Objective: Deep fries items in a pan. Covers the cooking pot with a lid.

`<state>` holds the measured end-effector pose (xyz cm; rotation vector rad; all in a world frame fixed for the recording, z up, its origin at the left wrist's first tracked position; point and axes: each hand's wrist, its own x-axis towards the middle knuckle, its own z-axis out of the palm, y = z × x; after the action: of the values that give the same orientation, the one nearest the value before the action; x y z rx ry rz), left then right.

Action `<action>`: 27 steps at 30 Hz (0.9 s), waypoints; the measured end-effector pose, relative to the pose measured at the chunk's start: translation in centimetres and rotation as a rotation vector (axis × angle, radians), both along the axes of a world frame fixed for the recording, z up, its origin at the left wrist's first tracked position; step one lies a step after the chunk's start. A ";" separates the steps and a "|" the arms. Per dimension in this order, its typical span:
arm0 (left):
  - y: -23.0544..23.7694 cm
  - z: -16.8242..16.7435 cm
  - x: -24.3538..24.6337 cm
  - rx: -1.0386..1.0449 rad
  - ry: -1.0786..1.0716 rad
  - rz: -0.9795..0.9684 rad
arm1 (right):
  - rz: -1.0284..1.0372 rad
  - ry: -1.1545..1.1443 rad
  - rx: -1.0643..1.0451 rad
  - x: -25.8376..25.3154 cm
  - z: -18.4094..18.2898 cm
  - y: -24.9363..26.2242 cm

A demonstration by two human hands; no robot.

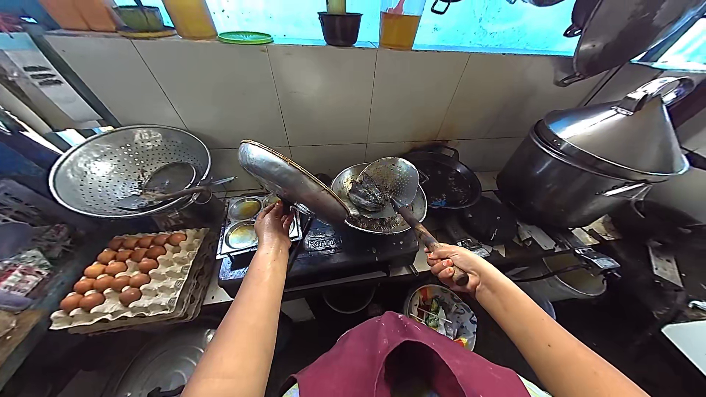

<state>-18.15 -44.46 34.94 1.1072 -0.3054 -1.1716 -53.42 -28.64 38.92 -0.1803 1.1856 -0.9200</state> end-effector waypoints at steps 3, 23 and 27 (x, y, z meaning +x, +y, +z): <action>0.0 -0.1 0.4 0.004 0.001 0.003 | 0.029 -0.003 0.002 -0.1 0.7 -0.3; 0.3 -0.6 1.7 -0.009 0.029 0.021 | 0.407 0.817 -0.053 3.1 0.7 -0.1; 0.4 -0.6 1.7 -0.008 0.031 0.021 | 0.558 1.045 -0.069 3.1 1.1 -0.2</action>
<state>-16.50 -44.02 34.33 1.0818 -0.2738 -1.1668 -50.28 -28.82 40.02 -1.0864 1.9060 -0.3272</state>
